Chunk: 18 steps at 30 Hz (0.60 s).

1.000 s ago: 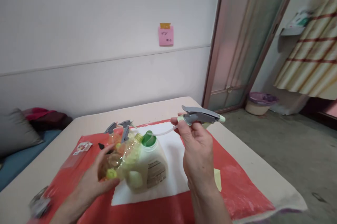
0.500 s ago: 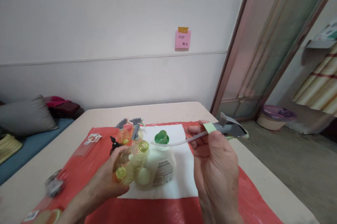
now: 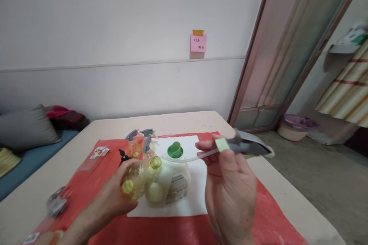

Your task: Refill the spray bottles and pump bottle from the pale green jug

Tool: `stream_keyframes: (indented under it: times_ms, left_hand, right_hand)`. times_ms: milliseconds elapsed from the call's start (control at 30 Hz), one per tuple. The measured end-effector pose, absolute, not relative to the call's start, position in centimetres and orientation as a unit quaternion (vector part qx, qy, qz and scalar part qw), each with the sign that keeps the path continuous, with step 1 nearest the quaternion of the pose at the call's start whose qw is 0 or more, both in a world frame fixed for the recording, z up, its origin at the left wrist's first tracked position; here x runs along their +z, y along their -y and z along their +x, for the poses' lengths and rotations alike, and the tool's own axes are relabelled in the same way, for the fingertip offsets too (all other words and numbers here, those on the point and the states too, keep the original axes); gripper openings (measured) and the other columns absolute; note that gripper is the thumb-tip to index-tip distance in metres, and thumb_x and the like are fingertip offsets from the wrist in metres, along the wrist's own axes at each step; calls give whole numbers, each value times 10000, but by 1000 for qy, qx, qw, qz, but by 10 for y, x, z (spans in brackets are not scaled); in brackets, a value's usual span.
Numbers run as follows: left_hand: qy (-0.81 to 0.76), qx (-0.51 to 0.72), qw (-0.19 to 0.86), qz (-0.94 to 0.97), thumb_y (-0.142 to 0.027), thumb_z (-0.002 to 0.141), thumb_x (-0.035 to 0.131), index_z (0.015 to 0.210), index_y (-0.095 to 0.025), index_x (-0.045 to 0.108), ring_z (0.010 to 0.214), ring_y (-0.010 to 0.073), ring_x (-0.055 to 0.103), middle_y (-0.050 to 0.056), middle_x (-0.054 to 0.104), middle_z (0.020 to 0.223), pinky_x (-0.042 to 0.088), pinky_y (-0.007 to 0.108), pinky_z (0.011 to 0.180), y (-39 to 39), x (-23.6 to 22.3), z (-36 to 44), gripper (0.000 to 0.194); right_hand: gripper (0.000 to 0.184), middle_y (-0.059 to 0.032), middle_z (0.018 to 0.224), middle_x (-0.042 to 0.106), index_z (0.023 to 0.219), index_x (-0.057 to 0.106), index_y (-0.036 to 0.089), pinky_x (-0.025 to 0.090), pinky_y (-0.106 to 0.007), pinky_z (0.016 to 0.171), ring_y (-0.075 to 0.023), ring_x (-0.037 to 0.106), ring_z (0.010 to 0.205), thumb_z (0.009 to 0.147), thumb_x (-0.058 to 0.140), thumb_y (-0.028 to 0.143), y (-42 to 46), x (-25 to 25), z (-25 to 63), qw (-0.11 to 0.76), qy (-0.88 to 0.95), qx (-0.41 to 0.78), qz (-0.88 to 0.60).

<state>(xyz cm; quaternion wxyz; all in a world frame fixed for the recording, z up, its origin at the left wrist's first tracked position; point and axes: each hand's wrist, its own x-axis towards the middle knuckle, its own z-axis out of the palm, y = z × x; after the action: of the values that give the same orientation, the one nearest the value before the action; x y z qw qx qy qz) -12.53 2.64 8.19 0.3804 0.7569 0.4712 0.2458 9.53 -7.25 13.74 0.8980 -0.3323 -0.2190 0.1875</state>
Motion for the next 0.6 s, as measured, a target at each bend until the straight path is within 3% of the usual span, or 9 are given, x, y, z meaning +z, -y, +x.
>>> stream_keyframes:
  times_ms: [133, 333, 500, 600]
  left_hand:
    - [-479, 229, 366, 764, -51, 516, 564, 1339, -300, 519, 1060, 254, 669, 43, 677, 1242, 543, 281, 724, -27, 82, -127, 861]
    - [-448, 258, 380, 767, -59, 511, 578, 1320, -295, 564, 1125, 294, 654, 49, 685, 1227, 547, 361, 871, -23, 77, -124, 843]
    - [-443, 280, 400, 752, -88, 490, 615, 1314, -311, 572, 1024, 281, 689, 37, 715, 1184, 568, 331, 807, -17, 82, -121, 855]
    - [-430, 283, 414, 751, -97, 492, 621, 1330, -303, 568, 1085, 296, 682, 48, 705, 1254, 576, 316, 827, -12, 84, -119, 864]
  right_hand:
    - [308, -1, 802, 755, 919, 775, 200, 568, -274, 768, -144, 710, 787, 775, 843, 463, 77, 143, 101, 901, 211, 172, -337]
    - [214, -40, 871, 773, 914, 769, 218, 547, -305, 734, -172, 699, 798, 849, 780, 421, 73, 132, 91, 856, 272, 231, -375]
    - [266, -57, 973, 776, 989, 762, 239, 541, -368, 853, -203, 693, 901, 871, 753, 477, 67, 120, 82, 826, 304, 286, -379]
    - [313, -67, 1038, 773, 1055, 766, 243, 526, -376, 908, -210, 687, 954, 859, 760, 487, 62, 113, 79, 802, 321, 331, -380]
